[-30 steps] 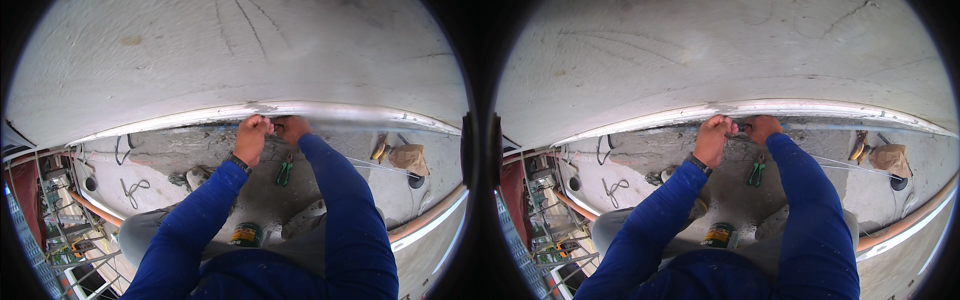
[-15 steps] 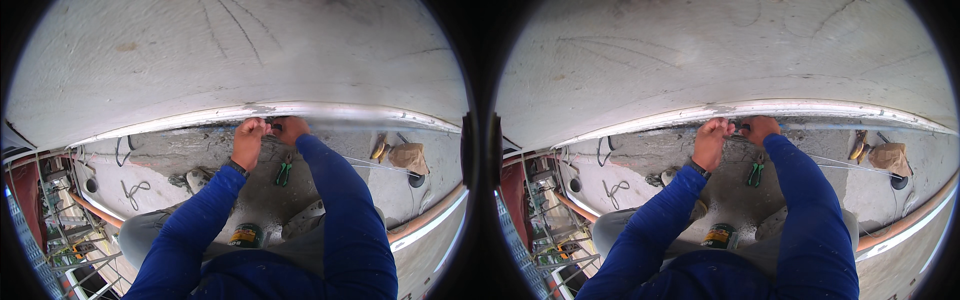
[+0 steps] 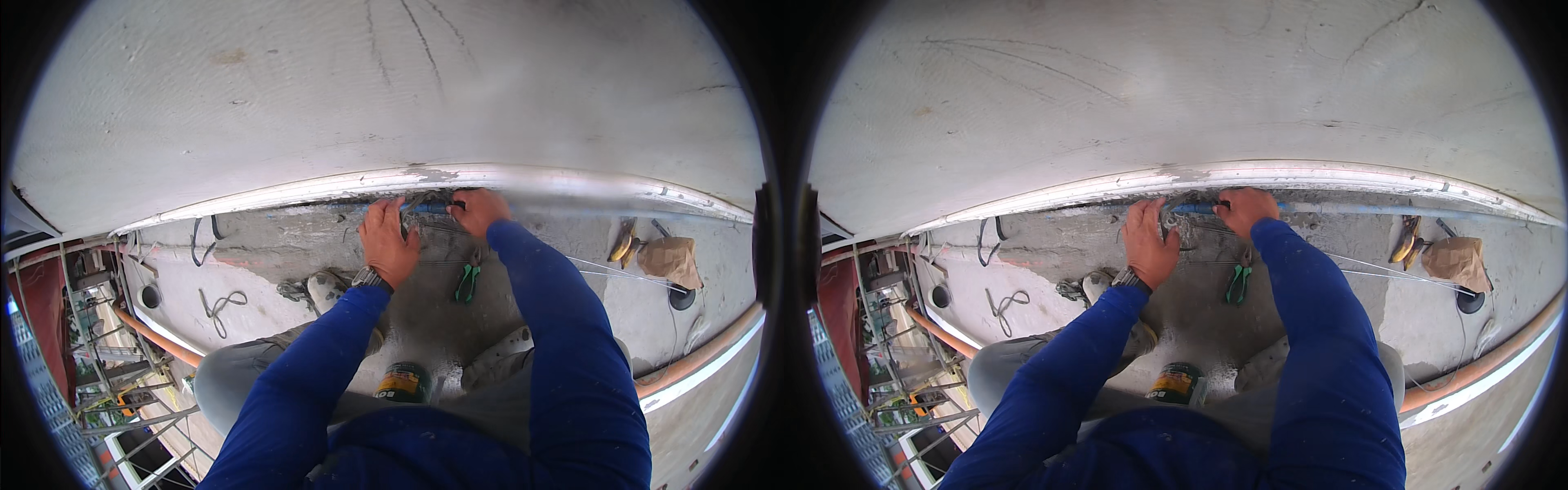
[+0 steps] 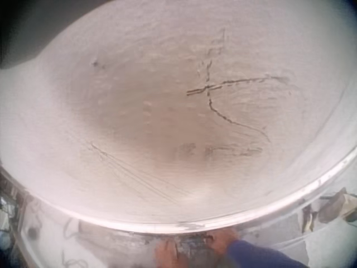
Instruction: The person secures a blue pipe to a concrete wall using a metal strap and a screwdriver. They repeatedly tighten the strap around the pipe and screw it into the wall to hold it in place.
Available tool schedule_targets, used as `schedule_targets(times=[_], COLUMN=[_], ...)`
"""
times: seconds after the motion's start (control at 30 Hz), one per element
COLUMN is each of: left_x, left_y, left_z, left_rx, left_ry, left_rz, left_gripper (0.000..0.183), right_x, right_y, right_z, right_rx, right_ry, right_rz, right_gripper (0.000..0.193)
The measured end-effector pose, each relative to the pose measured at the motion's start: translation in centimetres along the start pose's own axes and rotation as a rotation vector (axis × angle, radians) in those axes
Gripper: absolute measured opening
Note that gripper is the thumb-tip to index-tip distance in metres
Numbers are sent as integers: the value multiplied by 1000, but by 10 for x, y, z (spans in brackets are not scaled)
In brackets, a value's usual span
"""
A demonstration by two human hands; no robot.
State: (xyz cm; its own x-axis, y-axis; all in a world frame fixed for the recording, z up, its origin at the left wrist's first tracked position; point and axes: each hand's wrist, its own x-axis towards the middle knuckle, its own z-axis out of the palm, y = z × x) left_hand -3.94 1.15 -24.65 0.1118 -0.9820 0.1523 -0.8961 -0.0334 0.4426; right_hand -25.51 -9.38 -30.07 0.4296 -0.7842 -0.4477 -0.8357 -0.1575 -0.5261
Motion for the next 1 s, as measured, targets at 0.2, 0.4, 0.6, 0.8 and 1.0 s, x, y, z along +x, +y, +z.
schedule_targets(times=[0.2,0.4,0.6,0.8,1.0], left_x=[-5,5,0,6,7], left_y=[38,51,53,26,-2], left_z=[-1,-15,11,39,58], left_rx=[-137,-140,-289,-301,-405], left_ry=[-83,-52,-468,-487,-550], left_rz=[191,245,88,2,20], left_gripper=[57,41,41,53,54], right_x=[0,1,14,10,8], right_y=[2,6,16,13,20], right_z=[5,10,20,13,18], right_rx=[19,-27,-95,-67,-31], right_ry=[61,69,19,16,72], right_rz=[-30,-40,-59,-76,-122], right_gripper=[36,32,28,27,20])
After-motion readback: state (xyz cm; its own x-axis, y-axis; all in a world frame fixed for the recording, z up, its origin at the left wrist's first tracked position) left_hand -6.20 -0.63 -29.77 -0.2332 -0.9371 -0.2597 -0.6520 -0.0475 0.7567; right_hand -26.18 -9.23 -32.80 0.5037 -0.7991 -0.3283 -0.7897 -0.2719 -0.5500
